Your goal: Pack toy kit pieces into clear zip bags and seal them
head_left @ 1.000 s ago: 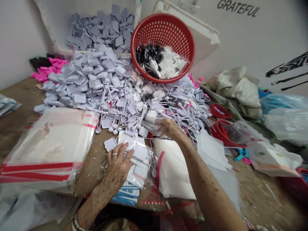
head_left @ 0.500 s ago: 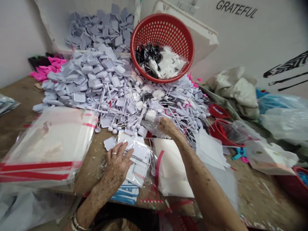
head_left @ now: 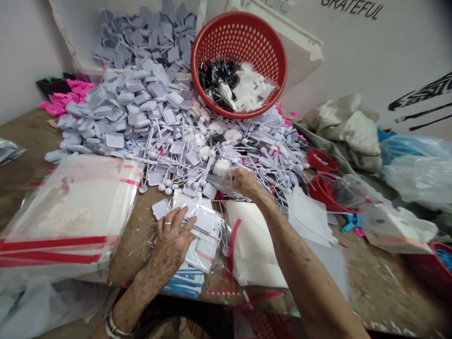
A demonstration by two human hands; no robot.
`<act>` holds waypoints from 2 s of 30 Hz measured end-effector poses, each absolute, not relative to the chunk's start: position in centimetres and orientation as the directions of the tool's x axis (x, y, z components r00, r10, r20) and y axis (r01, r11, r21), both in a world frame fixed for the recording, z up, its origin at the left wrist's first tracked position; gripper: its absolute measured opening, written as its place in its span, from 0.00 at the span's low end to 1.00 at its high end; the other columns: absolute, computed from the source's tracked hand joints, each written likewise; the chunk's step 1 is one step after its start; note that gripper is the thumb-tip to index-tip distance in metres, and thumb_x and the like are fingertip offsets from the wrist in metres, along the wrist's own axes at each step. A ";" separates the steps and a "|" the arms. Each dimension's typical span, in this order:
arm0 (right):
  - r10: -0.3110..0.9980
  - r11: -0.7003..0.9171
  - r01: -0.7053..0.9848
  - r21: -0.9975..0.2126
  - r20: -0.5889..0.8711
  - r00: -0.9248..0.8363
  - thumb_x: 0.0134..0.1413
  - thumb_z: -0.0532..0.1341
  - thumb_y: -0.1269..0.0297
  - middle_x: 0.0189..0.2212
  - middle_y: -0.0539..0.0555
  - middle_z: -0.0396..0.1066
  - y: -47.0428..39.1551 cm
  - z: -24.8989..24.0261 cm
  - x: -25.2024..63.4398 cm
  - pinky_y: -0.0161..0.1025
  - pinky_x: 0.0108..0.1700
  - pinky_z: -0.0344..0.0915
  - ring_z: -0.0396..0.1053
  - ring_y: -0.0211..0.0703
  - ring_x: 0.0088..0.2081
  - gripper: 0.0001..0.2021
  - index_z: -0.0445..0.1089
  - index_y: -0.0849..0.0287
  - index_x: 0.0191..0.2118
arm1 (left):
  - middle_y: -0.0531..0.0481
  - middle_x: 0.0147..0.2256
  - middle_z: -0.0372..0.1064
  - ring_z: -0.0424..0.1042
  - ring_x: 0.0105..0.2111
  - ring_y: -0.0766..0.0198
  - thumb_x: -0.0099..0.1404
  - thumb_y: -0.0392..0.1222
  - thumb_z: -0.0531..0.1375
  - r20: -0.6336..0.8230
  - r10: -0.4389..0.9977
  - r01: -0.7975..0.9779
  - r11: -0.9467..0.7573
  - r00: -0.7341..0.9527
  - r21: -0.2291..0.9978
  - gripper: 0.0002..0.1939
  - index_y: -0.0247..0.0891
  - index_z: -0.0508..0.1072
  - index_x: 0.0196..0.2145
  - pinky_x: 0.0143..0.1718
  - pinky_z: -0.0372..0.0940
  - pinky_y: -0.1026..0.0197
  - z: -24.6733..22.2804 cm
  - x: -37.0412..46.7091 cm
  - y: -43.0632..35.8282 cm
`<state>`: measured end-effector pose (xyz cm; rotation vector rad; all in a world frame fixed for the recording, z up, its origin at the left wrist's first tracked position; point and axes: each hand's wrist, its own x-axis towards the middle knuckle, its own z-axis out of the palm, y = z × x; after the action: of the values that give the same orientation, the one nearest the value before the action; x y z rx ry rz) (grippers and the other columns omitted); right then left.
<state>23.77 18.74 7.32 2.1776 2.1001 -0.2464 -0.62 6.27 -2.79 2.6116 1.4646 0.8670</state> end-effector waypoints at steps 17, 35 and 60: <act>0.986 -0.089 0.671 -0.736 0.028 0.162 0.57 0.61 0.58 0.27 0.52 0.75 -7.0 5.9 23.6 0.37 0.30 0.67 0.72 0.44 0.28 0.08 0.74 0.52 0.30 | 0.41 0.36 0.70 0.66 0.41 0.48 0.61 0.52 0.64 0.283 0.883 0.869 -0.440 0.374 0.225 0.17 0.34 0.72 0.37 0.47 0.60 0.43 0.8 4.4 0.2; 0.986 -0.083 0.760 -0.644 0.058 0.157 0.57 0.58 0.61 0.28 0.51 0.72 -6.0 5.4 24.4 0.37 0.31 0.61 0.69 0.40 0.28 0.09 0.73 0.54 0.29 | 0.40 0.55 0.67 0.62 0.53 0.46 0.70 0.45 0.56 0.392 0.847 0.836 -0.478 0.359 0.268 0.16 0.42 0.73 0.52 0.52 0.56 0.44 1.3 0.2 2.7; 0.985 -0.118 0.755 -0.645 0.019 0.171 0.58 0.58 0.62 0.31 0.52 0.70 -7.9 5.0 25.7 0.38 0.35 0.62 0.69 0.41 0.31 0.09 0.73 0.55 0.30 | 0.39 0.53 0.67 0.63 0.55 0.48 0.70 0.32 0.51 0.023 0.438 0.439 -0.895 0.898 -0.078 0.15 0.40 0.75 0.47 0.56 0.56 0.42 5.2 5.4 5.2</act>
<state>25.65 -7.92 5.01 2.7412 2.3232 -0.8192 5.42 5.19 5.20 3.1399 0.7268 0.0077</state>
